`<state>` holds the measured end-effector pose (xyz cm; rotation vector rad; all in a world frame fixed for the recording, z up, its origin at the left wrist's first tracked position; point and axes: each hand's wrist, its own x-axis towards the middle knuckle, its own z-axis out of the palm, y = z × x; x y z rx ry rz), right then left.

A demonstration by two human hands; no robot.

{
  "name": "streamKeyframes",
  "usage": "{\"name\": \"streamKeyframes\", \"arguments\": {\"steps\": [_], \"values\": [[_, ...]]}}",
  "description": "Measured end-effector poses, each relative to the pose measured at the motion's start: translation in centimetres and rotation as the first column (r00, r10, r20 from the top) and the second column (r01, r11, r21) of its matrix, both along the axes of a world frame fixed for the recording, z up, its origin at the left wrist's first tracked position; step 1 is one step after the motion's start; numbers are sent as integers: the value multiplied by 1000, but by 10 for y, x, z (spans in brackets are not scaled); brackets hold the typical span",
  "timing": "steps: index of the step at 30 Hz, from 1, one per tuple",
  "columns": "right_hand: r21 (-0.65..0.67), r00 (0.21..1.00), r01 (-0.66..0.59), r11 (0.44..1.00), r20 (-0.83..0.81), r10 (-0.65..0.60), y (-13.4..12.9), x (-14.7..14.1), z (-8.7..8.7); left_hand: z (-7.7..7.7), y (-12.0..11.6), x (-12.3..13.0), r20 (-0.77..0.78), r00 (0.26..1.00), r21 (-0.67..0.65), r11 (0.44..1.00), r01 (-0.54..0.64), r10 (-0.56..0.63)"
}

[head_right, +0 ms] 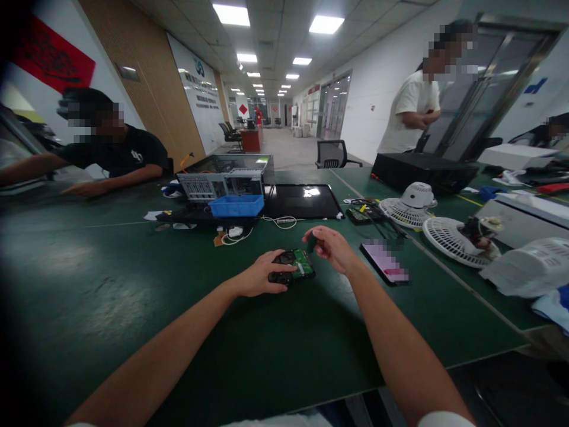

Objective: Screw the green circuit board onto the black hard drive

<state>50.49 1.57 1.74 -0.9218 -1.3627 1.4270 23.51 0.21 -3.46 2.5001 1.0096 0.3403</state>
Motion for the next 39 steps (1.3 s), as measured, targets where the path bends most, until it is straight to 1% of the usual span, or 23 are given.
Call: {"name": "streamKeyframes", "arguments": {"steps": [12,20,26,31,35,39], "values": [[-17,999,10,1000,-42,-11,2,0,-4,2,0,-1,-7,1000,-3,1000,2,-2],[-23,1000,1,1000,8,0,1,-2,-3,-2,2,0,3,1000,2,1000,-1,1],[-70,999,-22,997,-49,18,2,-3,-6,1,0,0,7,1000,8,1000,6,-6],[-31,1000,4,1000,-28,-4,3,-1,-7,3,-1,1,7,1000,0,1000,-1,1],[1,1000,21,1000,-16,-21,3,0,-7,2,-1,0,-3,1000,-1,1000,-3,3],[-2,999,15,1000,-42,-16,3,-1,-7,1,0,0,-12,1000,-7,1000,-3,3]]}}
